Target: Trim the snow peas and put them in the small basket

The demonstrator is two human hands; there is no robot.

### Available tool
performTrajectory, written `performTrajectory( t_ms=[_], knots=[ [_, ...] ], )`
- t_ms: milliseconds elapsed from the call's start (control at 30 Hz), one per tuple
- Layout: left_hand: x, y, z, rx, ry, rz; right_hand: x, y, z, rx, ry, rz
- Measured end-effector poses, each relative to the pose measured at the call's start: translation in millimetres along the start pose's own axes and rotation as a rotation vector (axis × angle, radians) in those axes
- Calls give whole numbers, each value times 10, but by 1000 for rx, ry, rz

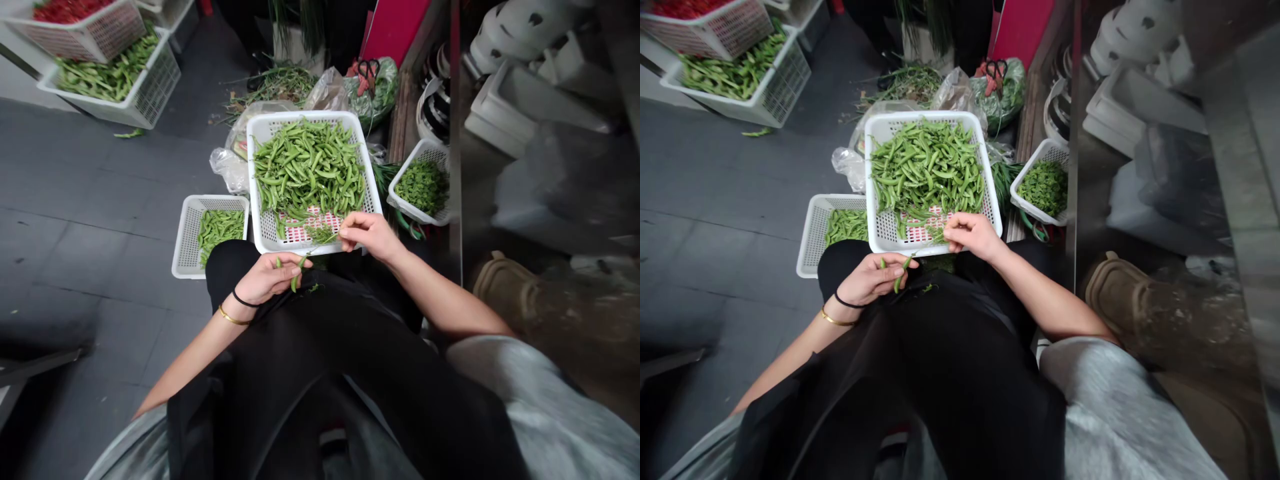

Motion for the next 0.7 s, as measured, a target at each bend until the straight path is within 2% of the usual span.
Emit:
performTrajectory(
  t_ms=[100, 200, 267, 333, 400, 433, 500, 567, 633, 700],
  knots=[
    [-25, -3, 4, -35, 88, -7, 119, -42, 148, 135, -485, -280],
    [-76, -20, 9, -61, 273, -11, 171, -47, 375, 432, -811, -498],
    [-118, -58, 19, -34, 441, 23, 160, -32, 470, 603, -833, -580],
    [-142, -112, 52, 44, 552, 82, 156, -14, 518, 674, -672, -647],
    [-135, -153, 104, 68, 490, 162, 176, 4, 547, 591, -435, -618],
    [-123, -159, 129, 26, 400, 211, 192, 15, 561, 493, -341, -559],
    [-92, -135, 151, -141, 190, 325, 222, 36, 582, 281, -247, -417],
    [-75, -79, 105, -339, 28, 450, 231, 63, 567, 143, -246, -328],
    [-90, -28, -30, -518, -96, 571, 197, 118, 481, 98, -278, -301],
    [-127, -6, -219, -641, -211, 643, 104, 223, 336, 127, -363, -272]
  ],
)
Point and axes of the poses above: each hand's wrist, its own y-axis towards the middle knuckle, its own z-axis out of the palm, x = y × z, the point moved 1 cm from there along y, towards the middle knuckle, and after that the axes turned 10 degrees about -z, right-handed, at the moved point
